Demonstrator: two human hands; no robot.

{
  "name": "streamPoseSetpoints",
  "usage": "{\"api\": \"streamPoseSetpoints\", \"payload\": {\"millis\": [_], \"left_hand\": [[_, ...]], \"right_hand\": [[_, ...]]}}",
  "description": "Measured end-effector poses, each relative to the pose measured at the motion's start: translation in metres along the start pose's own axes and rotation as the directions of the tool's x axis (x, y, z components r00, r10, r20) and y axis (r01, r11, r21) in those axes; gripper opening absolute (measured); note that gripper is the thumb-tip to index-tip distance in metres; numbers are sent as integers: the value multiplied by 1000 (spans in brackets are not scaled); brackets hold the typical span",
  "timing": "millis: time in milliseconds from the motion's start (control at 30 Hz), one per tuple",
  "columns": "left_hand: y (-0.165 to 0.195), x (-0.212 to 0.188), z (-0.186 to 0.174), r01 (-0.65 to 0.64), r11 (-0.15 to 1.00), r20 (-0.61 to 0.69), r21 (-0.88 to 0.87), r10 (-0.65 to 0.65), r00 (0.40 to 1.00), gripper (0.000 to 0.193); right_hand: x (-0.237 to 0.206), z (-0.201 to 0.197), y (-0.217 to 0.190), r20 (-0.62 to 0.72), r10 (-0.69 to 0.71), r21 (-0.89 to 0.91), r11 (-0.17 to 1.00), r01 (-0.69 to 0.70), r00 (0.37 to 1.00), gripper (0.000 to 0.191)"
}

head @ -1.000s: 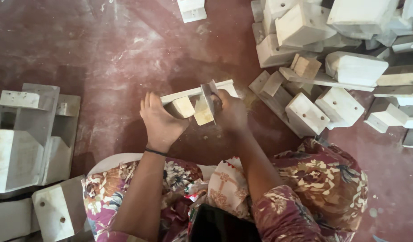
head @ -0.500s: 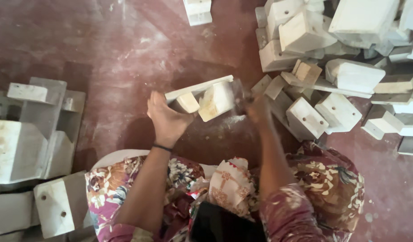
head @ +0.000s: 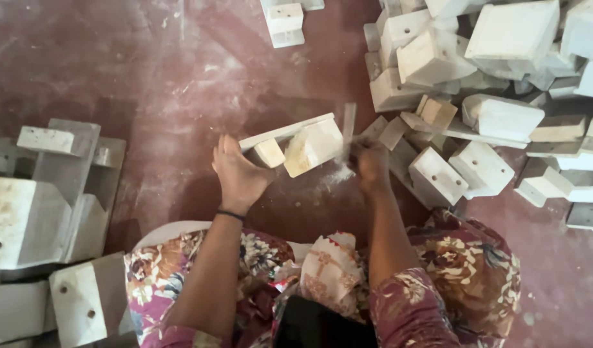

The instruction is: The person sits on the floor among piles of white cast blocks and rubs a small abrasive block by hand over the flat face of one block at a time to smooth its surface, then sets the finished block aside and picks up the next one. A phone plays video on their lap throughout.

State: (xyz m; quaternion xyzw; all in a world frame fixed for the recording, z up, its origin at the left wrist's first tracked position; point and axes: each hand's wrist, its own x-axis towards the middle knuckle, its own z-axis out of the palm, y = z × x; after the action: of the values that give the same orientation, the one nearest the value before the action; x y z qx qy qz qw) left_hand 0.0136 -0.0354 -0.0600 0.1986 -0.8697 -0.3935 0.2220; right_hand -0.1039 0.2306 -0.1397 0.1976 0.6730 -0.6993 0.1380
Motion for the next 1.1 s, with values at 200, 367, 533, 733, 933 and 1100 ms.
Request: {"api": "streamPoseSetpoints", "payload": {"millis": [200, 367, 533, 733, 933, 1100], "left_hand": [[0, 0, -1, 26, 999, 22, 34, -27, 999, 70], [2, 0, -3, -12, 999, -1, 38, 13, 1000, 81], [4, 3, -4, 36, 999, 36, 36, -37, 999, 70], [11, 5, -10, 76, 996, 80, 37, -79, 994, 64], [16, 5, -15, 58, 997, 100, 56, -64, 993, 63], [18, 3, -16, 54, 997, 98, 47, -59, 993, 65]], "right_hand": [[-11, 5, -9, 25, -38, -43, 998, 39, 999, 3], [-19, 9, -13, 71, -185, -138, 971, 193, 980, 5], [-20, 14, -11, 88, -112, -98, 988, 121, 990, 7], [-25, 18, -12, 56, -432, -641, 676, 364, 900, 18], [-41, 33, -19, 321, -700, -625, 350, 698, 638, 30], [-47, 51, -26, 308, -728, -754, 206, 624, 613, 28]]}}
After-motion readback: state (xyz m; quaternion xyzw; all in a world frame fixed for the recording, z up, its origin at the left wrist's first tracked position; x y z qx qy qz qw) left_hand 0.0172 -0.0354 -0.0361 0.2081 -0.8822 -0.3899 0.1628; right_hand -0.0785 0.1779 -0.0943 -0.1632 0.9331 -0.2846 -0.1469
